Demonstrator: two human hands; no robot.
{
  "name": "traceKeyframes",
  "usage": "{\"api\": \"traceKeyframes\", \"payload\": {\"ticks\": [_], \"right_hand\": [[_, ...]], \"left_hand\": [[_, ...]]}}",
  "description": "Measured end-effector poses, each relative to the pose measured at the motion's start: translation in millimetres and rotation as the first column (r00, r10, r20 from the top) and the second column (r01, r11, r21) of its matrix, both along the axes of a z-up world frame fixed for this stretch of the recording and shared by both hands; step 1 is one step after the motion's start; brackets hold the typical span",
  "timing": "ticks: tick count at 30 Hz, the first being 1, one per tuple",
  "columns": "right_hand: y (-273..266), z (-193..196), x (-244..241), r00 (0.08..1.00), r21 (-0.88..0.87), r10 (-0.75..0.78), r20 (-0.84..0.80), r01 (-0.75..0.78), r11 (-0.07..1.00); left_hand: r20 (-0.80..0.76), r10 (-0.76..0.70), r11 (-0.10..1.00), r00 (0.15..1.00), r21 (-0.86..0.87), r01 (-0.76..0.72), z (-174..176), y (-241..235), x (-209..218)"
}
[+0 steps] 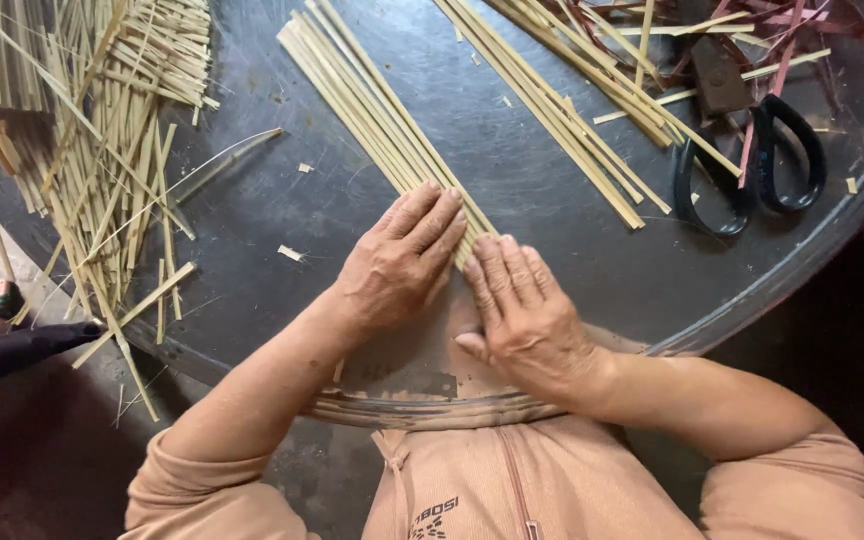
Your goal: The person weaves thin bamboo strips by hand on a round table, repeatedly interlacing them to form a flat woven mat. The person aligns and adjusts the strips throughout the process.
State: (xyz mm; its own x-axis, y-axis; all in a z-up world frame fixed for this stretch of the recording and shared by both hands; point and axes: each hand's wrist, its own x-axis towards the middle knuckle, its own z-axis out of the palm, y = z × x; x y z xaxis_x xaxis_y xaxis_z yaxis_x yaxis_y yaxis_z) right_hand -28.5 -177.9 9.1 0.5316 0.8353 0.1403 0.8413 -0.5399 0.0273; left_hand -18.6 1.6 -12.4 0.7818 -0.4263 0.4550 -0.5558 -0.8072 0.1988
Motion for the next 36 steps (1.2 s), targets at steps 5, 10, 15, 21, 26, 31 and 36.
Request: {"api": "traceKeyframes", "payload": {"ticks": [5,10,15,21,26,31,36], "right_hand": [[14.2,-2.7,-22.5,0.999,-0.017,-0.032,-0.037,0.032,0.999],[23.9,-2.5,-34.3,1.0,0.066,-0.01,-0.008,0.01,0.998],[29.4,-0.8,-35.0,1.0,0.059,-0.001,0.028,-0.001,0.998],[26.6,-4.0,-27.0,0.995,0.048,0.079,0.056,-0.082,0.995],[22.9,-2.3,-20.8,0.989,0.067,0.127,0.075,-0.132,0.989],[20.8,6.1,-11.3,0.979,0.121,0.189,0.071,-0.197,0.973],[12.0,15.9,13.2,0.96,0.168,0.231,-0.158,-0.205,0.964]], "left_hand": [[-0.011,-0.158,0.987,0.987,-0.023,0.158,-1.3,14.5,0.5],[-0.007,-0.273,0.962,0.962,-0.027,0.273,0.1,23.1,2.1],[-0.003,-0.316,0.946,0.949,-0.074,0.314,9.3,24.9,9.7],[0.042,-0.232,0.971,0.972,-0.051,0.234,8.5,13.7,7.4],[0.042,-0.202,0.977,0.978,-0.062,0.205,10.3,13.8,3.1],[0.066,-0.204,0.963,0.977,-0.167,0.212,10.6,14.1,5.0],[0.066,-0.205,0.962,0.976,-0.17,0.214,7.9,15.8,4.3]]}}
